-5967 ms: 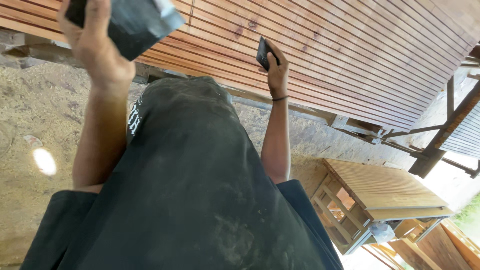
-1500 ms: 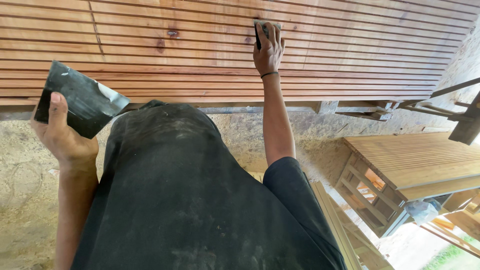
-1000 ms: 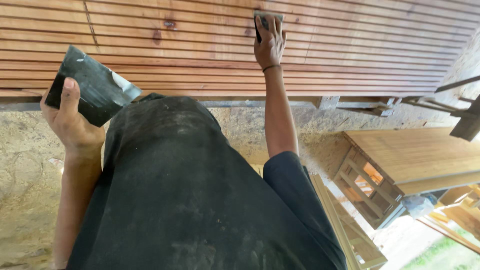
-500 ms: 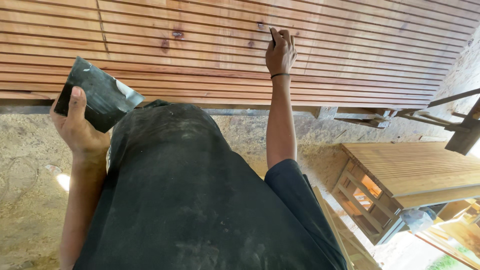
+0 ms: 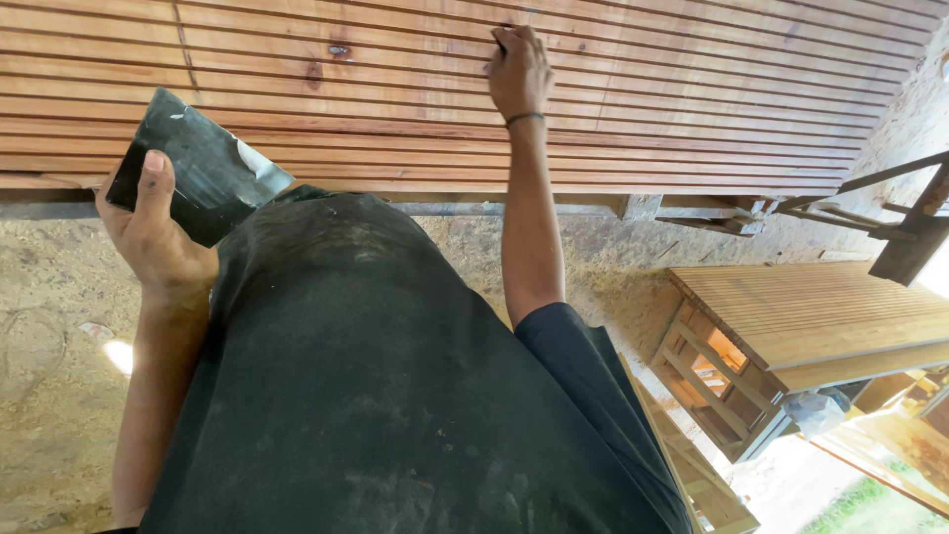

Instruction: The person sands a wooden slatted surface using a sanding block held in the right hand. They move the block back and forth along the grain of the wood planks. Another person is visible in the background performing a similar task.

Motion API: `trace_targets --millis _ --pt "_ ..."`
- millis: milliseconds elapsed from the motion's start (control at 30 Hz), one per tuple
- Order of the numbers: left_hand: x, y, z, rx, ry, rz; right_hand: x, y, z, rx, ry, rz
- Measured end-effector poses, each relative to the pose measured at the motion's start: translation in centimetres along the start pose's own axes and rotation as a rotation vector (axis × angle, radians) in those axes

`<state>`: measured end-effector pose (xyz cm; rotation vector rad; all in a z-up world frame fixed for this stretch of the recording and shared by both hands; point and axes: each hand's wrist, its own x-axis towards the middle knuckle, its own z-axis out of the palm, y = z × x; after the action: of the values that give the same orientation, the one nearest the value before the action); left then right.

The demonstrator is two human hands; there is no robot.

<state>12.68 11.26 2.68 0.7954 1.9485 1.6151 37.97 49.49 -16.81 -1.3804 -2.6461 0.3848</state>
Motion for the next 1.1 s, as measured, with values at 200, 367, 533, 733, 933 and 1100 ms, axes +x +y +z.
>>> trace_targets --millis 200,367,533,733,933,1100 --pt "0.8 1.0 -0.8 0.291 0.017 0.314 -3.6 1.5 -4.1 0.097 -0.056 -0.140" --pt "0.7 0.4 0.0 -0.164 0.112 0.018 -5.3 0.6 -3.6 0.018 -0.015 -0.250" --pt "-0.2 -0.4 1.0 -0.472 0.113 -0.232 -6.0 0.5 -2.2 0.003 0.019 -0.212" --pt "0.4 -0.4 1.3 0.442 0.048 0.370 -6.4 0.9 -0.3 -0.045 0.032 -0.229" --pt "0.6 0.5 1.3 0.479 0.024 0.484 -7.3 2.3 -1.9 -0.032 -0.081 -0.268" --pt "-0.2 -1.3 0.2 0.528 0.037 0.505 -5.2 2.6 -3.1 0.023 -0.170 -0.183"
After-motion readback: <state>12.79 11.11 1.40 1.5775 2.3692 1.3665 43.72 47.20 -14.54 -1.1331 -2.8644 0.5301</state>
